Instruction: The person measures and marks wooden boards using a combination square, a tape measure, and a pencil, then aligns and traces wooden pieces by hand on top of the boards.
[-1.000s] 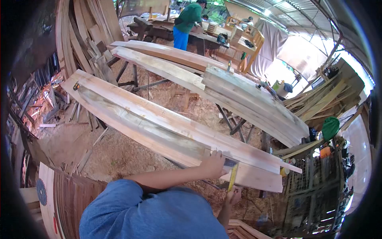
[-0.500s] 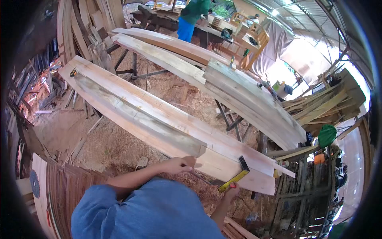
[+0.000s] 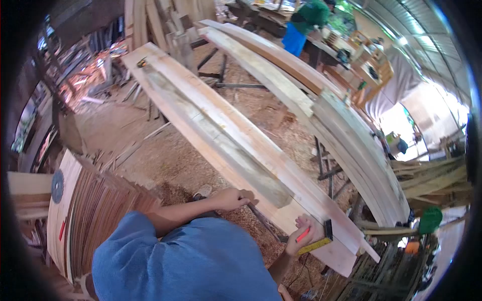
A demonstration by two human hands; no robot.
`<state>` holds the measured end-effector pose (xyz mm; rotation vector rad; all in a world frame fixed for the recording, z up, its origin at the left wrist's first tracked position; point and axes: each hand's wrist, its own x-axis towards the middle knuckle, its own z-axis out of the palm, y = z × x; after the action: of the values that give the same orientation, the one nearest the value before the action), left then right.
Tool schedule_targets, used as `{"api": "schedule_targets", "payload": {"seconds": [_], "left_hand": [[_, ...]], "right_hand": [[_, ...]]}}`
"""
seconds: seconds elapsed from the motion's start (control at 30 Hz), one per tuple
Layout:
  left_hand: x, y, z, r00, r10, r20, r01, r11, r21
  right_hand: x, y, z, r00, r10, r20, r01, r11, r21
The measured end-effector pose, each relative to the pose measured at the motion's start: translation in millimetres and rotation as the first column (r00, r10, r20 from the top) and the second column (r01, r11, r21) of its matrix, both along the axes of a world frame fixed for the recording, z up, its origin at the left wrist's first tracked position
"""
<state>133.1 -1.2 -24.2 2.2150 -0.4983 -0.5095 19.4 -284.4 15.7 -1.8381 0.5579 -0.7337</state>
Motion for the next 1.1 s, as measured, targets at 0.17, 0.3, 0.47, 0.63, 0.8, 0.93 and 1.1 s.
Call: {"api": "schedule_targets", "payload": {"seconds": [0.17, 0.3, 0.47, 0.63, 0.8, 0.93, 1.1], "left_hand": [[26, 26, 40, 0.993, 0.115, -0.037, -0.116, 0.993, -0.029], [62, 58, 56, 0.951, 0.283, -0.128, -0.295, 0.952, -0.088], [137, 118, 59, 0.900, 0.434, 0.039, -0.432, 0.901, -0.047], [215, 198, 48, 0.742, 0.150, 0.653, -0.202, 0.979, 0.004], [292, 287, 34, 0.666, -0.105, 0.739, -0.096, 0.970, 0.224], [326, 324, 33, 0.813, -0.271, 0.515, 0.055, 0.917, 0.396], [333, 343, 41, 0.754, -0.551, 0.358, 0.307, 0.776, 0.551]], "right_hand": [[43, 36, 11, 0.972, 0.229, -0.059, -0.235, 0.962, -0.138], [66, 58, 20, 0.974, 0.192, -0.120, -0.212, 0.959, -0.189], [97, 42, -51, 0.965, 0.107, 0.240, -0.216, 0.844, 0.490], [146, 110, 0, 0.979, 0.049, -0.199, -0.134, 0.886, -0.443], [195, 170, 8, 0.973, 0.106, -0.204, -0.196, 0.846, -0.497], [212, 213, 22, 0.970, 0.220, -0.100, -0.232, 0.734, -0.638], [213, 229, 7, 0.946, 0.010, -0.324, -0.218, 0.760, -0.612]]}}
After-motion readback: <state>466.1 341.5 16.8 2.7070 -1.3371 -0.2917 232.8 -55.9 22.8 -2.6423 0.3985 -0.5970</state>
